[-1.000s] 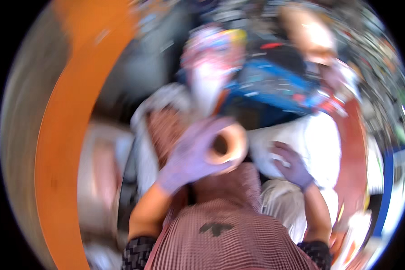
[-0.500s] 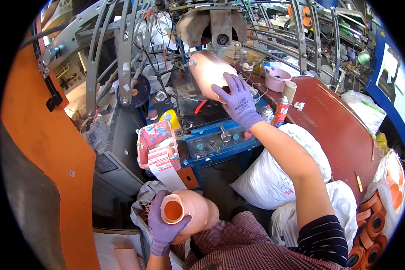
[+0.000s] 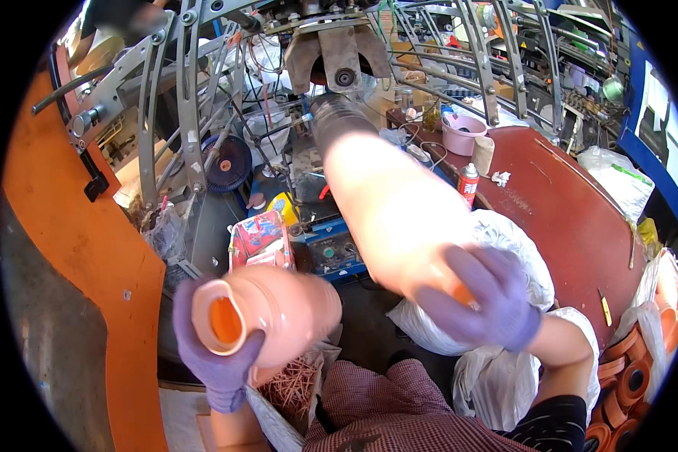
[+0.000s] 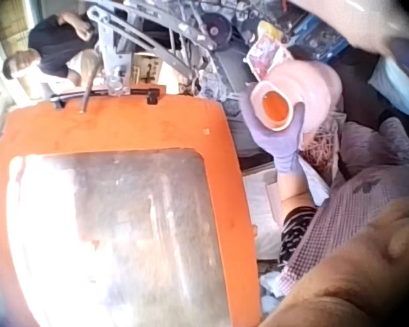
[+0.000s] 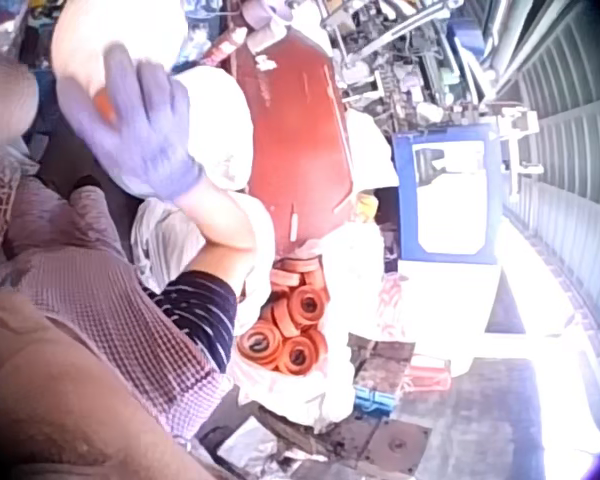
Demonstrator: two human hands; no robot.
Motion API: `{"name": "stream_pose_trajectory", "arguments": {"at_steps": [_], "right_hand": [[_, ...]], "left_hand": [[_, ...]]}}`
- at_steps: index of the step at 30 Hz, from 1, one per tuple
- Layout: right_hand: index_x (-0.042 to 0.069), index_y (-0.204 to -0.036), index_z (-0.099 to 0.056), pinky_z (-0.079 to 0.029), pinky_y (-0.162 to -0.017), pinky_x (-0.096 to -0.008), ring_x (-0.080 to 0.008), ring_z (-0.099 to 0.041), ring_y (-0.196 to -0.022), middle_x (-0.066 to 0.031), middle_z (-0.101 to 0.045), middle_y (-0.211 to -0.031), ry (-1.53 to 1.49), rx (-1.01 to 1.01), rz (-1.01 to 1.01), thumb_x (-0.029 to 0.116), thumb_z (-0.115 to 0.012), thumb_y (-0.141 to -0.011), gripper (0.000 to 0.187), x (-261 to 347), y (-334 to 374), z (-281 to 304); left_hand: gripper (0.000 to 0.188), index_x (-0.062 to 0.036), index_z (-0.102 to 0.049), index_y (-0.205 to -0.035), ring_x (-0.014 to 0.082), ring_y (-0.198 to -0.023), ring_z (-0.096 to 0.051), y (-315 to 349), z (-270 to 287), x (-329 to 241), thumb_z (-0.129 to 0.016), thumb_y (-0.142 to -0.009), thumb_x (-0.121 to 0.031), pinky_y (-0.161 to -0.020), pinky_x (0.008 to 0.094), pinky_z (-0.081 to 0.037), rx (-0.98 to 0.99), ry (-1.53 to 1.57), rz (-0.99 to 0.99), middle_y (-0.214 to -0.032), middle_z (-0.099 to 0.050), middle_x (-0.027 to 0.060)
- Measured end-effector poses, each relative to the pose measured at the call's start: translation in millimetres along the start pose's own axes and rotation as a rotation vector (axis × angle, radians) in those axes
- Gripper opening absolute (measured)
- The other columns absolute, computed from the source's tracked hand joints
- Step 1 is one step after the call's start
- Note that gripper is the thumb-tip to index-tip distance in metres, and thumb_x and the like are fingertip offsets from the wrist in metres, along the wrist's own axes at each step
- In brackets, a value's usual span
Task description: The person assembles orange plastic pitchers by inserting circular lids into the openings and attaching handles. They repeatedly pick up pitchers and lids from bags, fit the parts together, and place the assembled units on a nearby surface.
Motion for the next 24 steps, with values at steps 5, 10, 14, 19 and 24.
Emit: {"name": "stream_pose_trajectory", "arguments": {"at_steps": [5, 10, 14, 19, 24], "right_hand": [[0.015, -0.111, -0.067, -0.048, -0.069, -0.0406, -0.0272, -0.058, -0.085, -0.0162, -0.059, -0.106, -0.311, 0.065, -0.372, 0.032, -0.082, -0.064, 0.052, -19, 36, 49], [0.01, -0.114, -0.065, -0.047, -0.075, -0.042, -0.032, -0.057, -0.085, -0.0138, -0.056, -0.096, -0.531, 0.35, -0.571, 0.032, -0.078, -0.07, 0.052, -5, 114, -26], [0.011, -0.114, -0.065, -0.048, -0.076, -0.0427, -0.033, -0.057, -0.085, -0.0143, -0.057, -0.097, -0.5, 0.358, -0.666, 0.033, -0.077, -0.07, 0.051, 6, 139, -29], [0.012, -0.115, -0.065, -0.048, -0.078, -0.043, -0.0333, -0.057, -0.088, -0.0145, -0.058, -0.098, -0.424, 0.394, -0.772, 0.033, -0.076, -0.07, 0.051, -2, 156, -22], [0.013, -0.116, -0.065, -0.048, -0.078, -0.0433, -0.033, -0.057, -0.089, -0.0141, -0.058, -0.1, -0.435, 0.387, -0.78, 0.034, -0.077, -0.071, 0.051, 5, 151, -20]], "left_hand": [[0.095, 0.0025, -0.035, -0.146, 0.0287, -0.121, -0.053, -26, -13, -49, -0.074, -0.061, -0.014, -0.108, 0.0415, -0.038, -0.324, 0.111, -0.249, -0.131, -0.055, 0.0187], [0.091, -0.0001, -0.04, -0.142, 0.0322, -0.125, -0.049, -48, -108, -59, -0.082, -0.064, -0.019, -0.106, 0.0448, -0.039, -0.222, 0.149, -0.493, -0.135, -0.051, 0.0172], [0.069, -0.0077, -0.054, -0.125, 0.0381, -0.118, -0.05, -20, -209, -42, -0.085, -0.065, -0.021, -0.1, 0.0481, -0.04, -0.035, -0.108, -0.738, -0.128, -0.053, 0.0131], [0.064, -0.0101, -0.053, -0.123, 0.0412, -0.124, -0.046, -36, -266, -5, -0.08, -0.065, -0.01, -0.105, 0.0509, -0.037, 0.107, -0.249, -0.68, -0.131, -0.052, 0.0122], [0.055, -0.015, -0.055, -0.115, 0.034, -0.126, -0.043, -84, -306, 40, -0.072, -0.064, -0.006, -0.101, 0.0494, -0.038, 0.191, -0.299, -0.79, -0.128, -0.051, 0.006]]}}
Point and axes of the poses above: each hand's wrist, its own y-axis away from the middle knuckle, its own z-axis out of the back of the hand, x = y × z, the point moved 8 cm from there along -y, towards the middle knuckle
